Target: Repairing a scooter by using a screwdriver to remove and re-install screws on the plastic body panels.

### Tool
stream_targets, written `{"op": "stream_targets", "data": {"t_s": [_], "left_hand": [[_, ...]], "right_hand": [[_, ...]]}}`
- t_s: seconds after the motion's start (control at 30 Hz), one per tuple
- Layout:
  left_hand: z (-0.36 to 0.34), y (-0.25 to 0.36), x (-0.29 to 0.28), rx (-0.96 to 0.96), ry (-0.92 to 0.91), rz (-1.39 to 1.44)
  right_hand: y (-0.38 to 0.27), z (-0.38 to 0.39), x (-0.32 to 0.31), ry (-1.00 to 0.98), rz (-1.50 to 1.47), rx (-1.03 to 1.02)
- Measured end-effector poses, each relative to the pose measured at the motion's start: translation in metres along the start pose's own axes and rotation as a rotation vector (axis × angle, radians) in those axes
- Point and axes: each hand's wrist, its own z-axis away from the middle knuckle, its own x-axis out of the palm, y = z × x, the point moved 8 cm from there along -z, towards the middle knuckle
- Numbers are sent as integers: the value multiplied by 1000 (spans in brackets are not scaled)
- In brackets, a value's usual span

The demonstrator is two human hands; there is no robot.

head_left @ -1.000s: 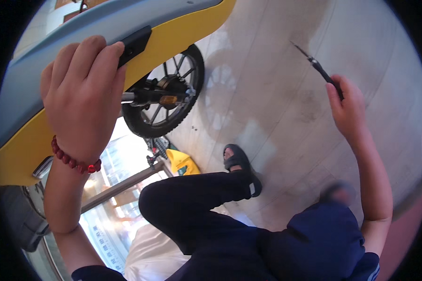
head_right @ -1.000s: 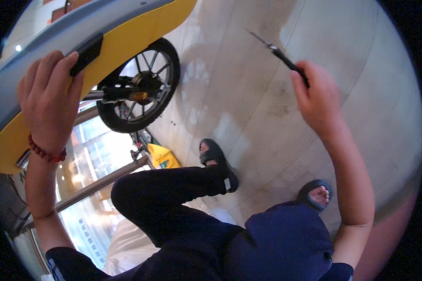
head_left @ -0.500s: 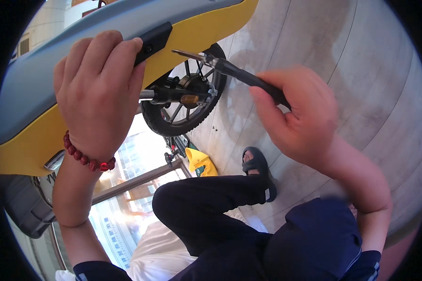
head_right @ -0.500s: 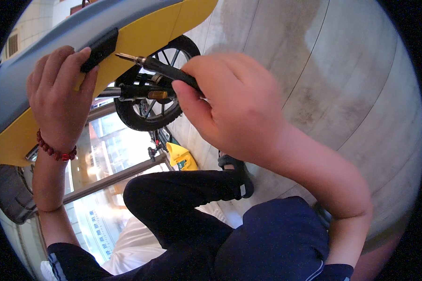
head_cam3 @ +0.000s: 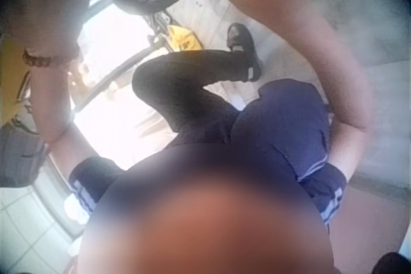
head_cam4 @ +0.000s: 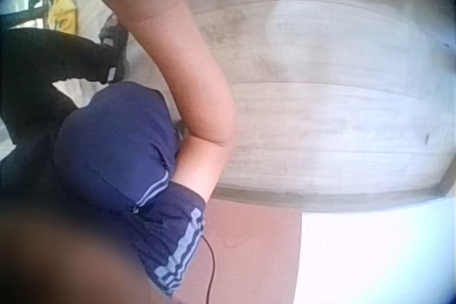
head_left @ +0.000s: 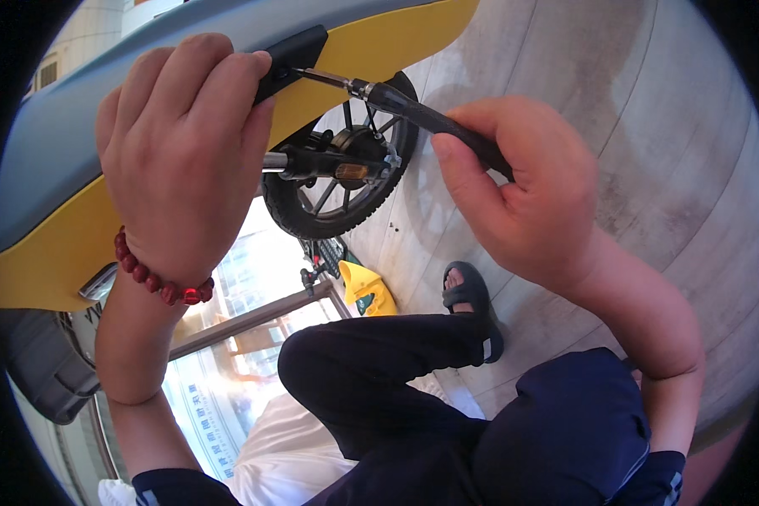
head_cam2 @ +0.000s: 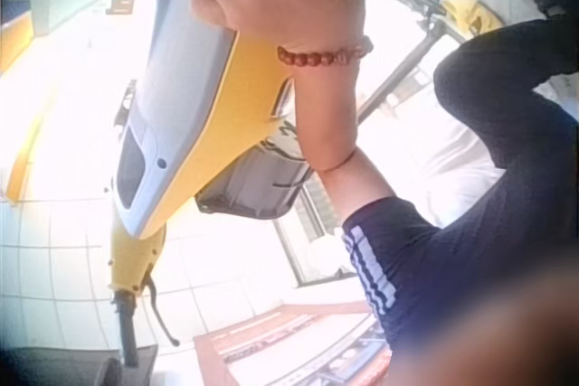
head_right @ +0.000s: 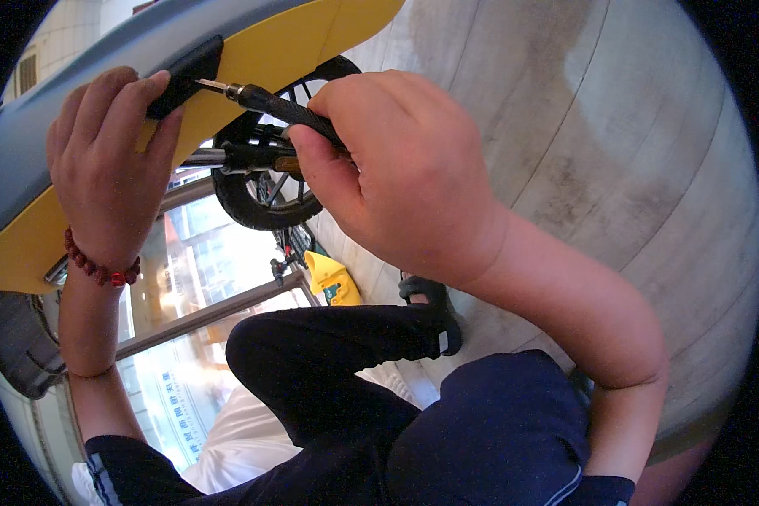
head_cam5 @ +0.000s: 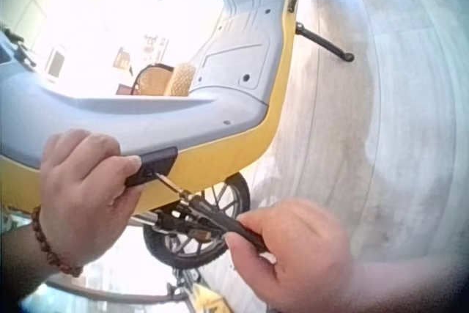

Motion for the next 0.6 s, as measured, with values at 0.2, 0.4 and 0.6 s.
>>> {"op": "stream_targets", "data": {"t_s": [0.2,0.4,0.6], "left_hand": [[0,-1,0,-13,-16,5],[0,0,0,-18,-14,11],[0,0,-1,-15,-34,24]], "right_hand": [[1,-1,1,-9,-14,0],[0,-3,2,2,-12,-15],[1,-3,6,-18,-5,-15]]}}
